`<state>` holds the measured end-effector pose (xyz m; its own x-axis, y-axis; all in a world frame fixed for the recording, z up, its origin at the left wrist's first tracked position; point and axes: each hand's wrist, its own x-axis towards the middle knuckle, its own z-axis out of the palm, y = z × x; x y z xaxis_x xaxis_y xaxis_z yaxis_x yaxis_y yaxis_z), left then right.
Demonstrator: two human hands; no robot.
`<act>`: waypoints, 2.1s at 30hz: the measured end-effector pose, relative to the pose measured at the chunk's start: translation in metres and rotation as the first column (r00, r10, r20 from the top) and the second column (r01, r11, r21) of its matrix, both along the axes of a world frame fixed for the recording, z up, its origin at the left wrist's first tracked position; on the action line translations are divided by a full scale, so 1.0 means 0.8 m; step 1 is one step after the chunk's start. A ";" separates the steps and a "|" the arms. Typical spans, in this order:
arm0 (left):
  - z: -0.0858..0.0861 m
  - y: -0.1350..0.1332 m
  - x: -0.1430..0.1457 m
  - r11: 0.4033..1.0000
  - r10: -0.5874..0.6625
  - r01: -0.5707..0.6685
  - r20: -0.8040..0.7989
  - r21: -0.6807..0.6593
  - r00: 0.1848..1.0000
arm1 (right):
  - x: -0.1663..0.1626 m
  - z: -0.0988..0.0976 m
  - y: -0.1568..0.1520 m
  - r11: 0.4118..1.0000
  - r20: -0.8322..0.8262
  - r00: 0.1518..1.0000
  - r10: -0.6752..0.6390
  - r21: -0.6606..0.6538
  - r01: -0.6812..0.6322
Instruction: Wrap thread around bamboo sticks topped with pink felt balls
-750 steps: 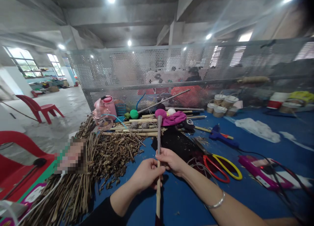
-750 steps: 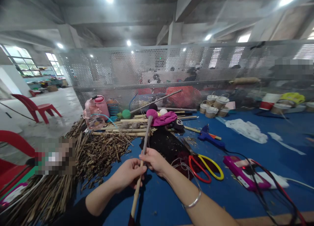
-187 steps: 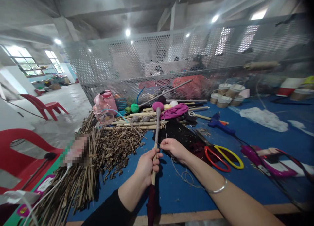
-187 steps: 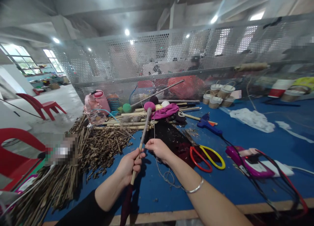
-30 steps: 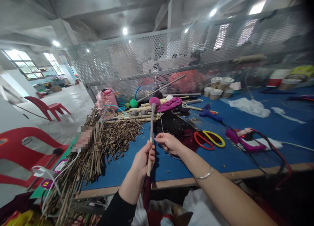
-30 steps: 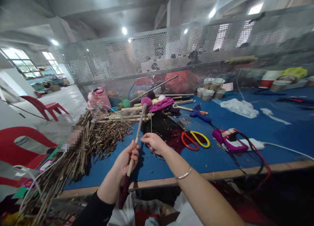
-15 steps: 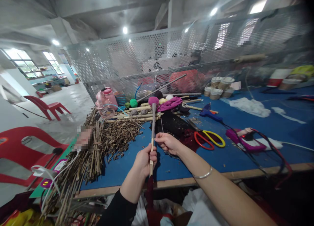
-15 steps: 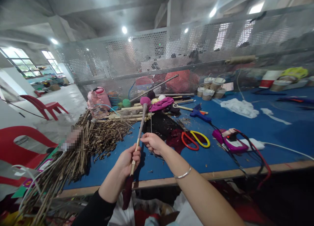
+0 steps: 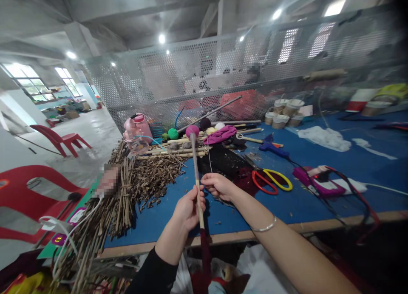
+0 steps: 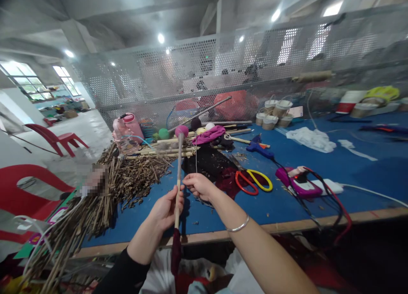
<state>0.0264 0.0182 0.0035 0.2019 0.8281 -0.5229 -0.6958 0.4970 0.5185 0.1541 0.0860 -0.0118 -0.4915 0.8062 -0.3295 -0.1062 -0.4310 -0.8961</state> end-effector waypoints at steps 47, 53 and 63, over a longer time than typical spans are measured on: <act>-0.022 -0.007 0.006 0.998 -0.029 0.023 0.101 0.056 0.994 | 0.002 -0.012 0.003 0.876 0.268 0.957 -0.107 0.481 -0.037; -0.023 -0.006 0.006 0.998 -0.017 0.011 0.101 0.062 0.995 | 0.002 -0.010 0.004 0.885 0.252 0.962 -0.105 0.465 -0.025; -0.026 -0.007 0.008 0.997 0.008 -0.017 0.108 0.077 0.994 | 0.003 -0.010 0.004 0.881 0.255 0.963 -0.092 0.472 -0.040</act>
